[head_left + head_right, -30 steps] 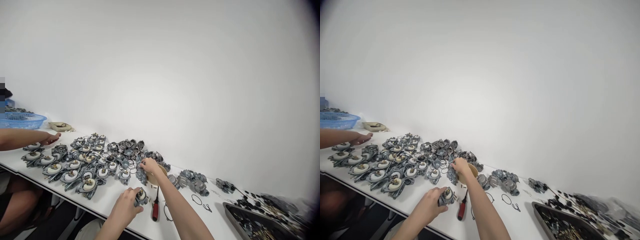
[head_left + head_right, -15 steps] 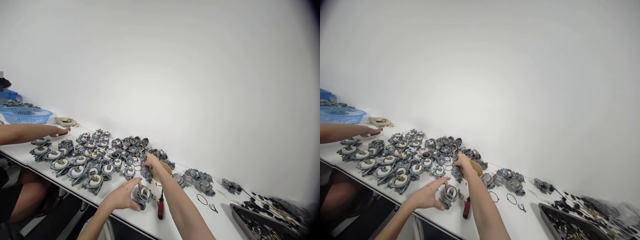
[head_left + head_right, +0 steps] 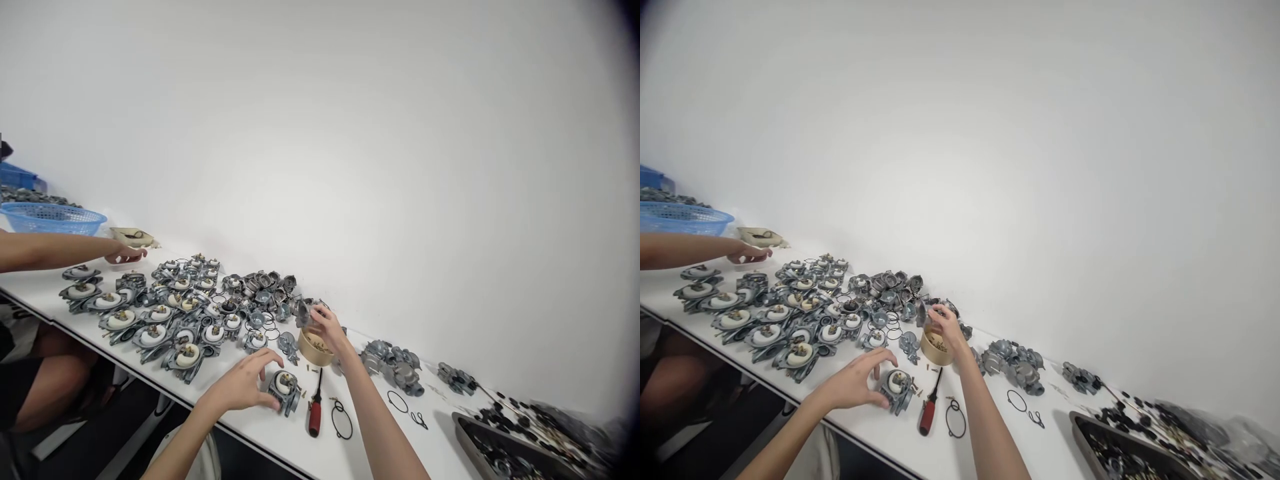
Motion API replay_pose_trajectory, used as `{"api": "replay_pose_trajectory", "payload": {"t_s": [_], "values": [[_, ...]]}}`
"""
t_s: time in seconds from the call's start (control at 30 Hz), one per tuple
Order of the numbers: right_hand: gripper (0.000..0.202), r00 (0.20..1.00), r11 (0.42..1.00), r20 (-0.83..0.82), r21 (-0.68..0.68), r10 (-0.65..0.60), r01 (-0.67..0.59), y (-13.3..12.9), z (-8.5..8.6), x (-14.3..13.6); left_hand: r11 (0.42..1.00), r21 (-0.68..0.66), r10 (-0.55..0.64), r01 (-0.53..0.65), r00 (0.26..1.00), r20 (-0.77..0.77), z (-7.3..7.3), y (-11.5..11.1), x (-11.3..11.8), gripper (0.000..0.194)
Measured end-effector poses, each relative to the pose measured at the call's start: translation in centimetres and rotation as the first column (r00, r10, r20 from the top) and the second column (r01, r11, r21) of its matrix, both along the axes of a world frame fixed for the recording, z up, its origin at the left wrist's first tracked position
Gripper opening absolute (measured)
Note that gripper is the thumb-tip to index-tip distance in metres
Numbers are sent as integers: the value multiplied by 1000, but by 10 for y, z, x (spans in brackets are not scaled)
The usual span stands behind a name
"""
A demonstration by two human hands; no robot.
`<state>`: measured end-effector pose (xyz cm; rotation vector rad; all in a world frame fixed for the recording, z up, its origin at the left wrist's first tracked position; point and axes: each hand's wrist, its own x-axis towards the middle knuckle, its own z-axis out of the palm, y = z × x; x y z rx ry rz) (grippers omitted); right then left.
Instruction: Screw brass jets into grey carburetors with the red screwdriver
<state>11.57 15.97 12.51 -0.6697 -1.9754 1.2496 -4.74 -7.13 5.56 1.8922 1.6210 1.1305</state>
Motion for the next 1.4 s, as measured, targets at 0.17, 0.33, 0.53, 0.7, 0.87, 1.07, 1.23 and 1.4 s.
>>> {"api": "replay_pose_trajectory", "payload": {"t_s": [0.17, 0.33, 0.53, 0.7, 0.87, 1.07, 1.23, 1.4], "values": [[50, 939, 936, 126, 106, 321, -335, -39, -2, 47, 998, -48, -44, 52, 988, 148, -10, 6, 1, 82], [50, 874, 865, 405, 296, 270, -405, -84, 12, 50, 997, -73, -16, 34, 971, 241, -23, 15, 6, 76], [43, 857, 825, 479, 395, 192, -405, -98, 22, 38, 989, -79, -88, 122, 933, 348, -31, 19, -4, 92], [44, 864, 815, 485, 443, 133, -374, -93, 24, 41, 965, -126, -174, 231, 919, 355, -24, 12, -16, 101], [45, 877, 824, 460, 438, 138, -360, -90, 30, 44, 970, -195, -90, 143, 962, 257, -15, 5, -15, 101], [46, 869, 795, 472, 465, 150, -390, -94, 36, 42, 982, -173, -46, 76, 984, 172, -18, 8, -12, 98], [47, 823, 739, 533, 471, 197, -482, -102, 36, 35, 984, -124, -107, 130, 979, 171, -18, 9, -10, 100], [46, 740, 670, 615, 431, 272, -604, -109, 36, 25, 974, -90, -169, 208, 931, 322, -26, 14, -5, 104]]}}
